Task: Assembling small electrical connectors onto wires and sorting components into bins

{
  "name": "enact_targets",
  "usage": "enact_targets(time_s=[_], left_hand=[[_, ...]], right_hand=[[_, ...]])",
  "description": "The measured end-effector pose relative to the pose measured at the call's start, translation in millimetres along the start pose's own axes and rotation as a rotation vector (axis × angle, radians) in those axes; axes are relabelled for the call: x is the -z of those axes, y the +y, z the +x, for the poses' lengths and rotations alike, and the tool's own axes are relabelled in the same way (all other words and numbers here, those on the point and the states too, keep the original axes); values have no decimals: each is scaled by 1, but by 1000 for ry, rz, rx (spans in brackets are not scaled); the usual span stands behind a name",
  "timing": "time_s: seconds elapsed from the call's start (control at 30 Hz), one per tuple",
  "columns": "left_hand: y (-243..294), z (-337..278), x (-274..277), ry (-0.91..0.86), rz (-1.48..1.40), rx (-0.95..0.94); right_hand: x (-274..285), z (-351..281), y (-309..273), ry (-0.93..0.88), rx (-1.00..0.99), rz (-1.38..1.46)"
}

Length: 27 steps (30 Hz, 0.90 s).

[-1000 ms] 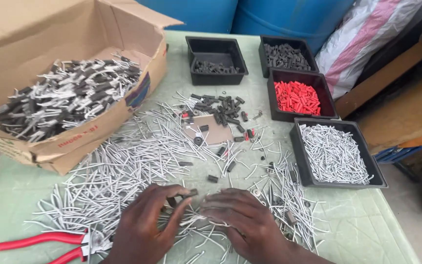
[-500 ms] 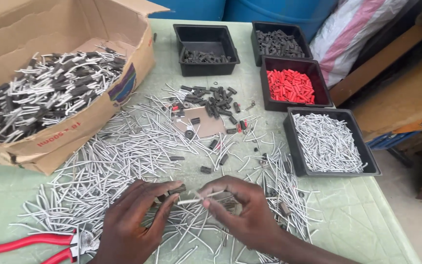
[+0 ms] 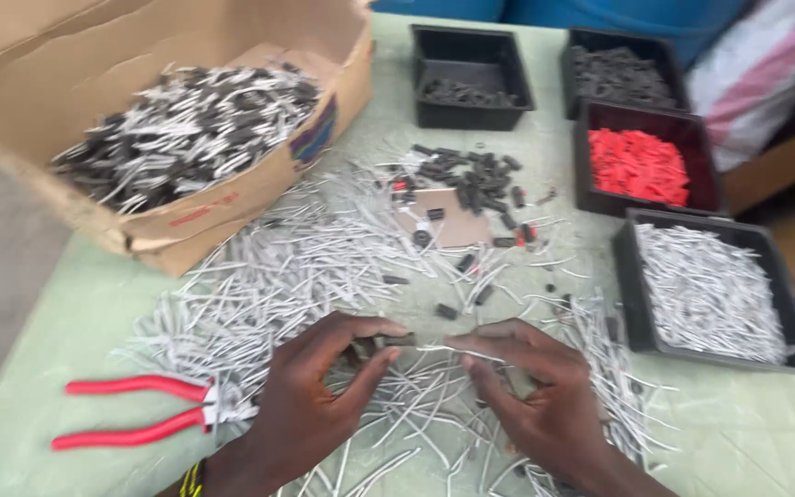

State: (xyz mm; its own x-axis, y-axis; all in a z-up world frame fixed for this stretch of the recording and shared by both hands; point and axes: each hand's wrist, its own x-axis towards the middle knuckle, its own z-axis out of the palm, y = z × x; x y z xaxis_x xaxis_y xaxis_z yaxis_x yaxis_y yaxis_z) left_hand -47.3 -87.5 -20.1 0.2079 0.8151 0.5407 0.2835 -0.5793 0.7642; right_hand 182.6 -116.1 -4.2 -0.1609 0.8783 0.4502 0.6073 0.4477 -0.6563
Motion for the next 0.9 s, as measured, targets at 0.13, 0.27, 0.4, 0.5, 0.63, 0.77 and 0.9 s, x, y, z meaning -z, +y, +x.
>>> enact_targets(time_s=[0.13, 0.27, 0.4, 0.5, 0.63, 0.77, 0.9], left_hand=[[-2, -3, -3, -49, -25, -21], [0, -7, -3, -95, -45, 29], [1, -3, -2, -88, -73, 40], [5, -5, 1, -82, -95, 73], [6, -4, 1, -63, -116, 70], [0, -4, -3, -89, -55, -116], [-2, -11, -4, -152, -133, -121]], right_hand=[[-2, -1, -4, 21, 35, -75], [0, -1, -2, 12, 19, -72], [2, -1, 3, 94, 25, -122], [4, -2, 2, 127, 52, -155], [6, 1, 2, 109, 108, -163], [2, -1, -3, 79, 165, -120], [-1, -7, -14, 78, 109, -81]])
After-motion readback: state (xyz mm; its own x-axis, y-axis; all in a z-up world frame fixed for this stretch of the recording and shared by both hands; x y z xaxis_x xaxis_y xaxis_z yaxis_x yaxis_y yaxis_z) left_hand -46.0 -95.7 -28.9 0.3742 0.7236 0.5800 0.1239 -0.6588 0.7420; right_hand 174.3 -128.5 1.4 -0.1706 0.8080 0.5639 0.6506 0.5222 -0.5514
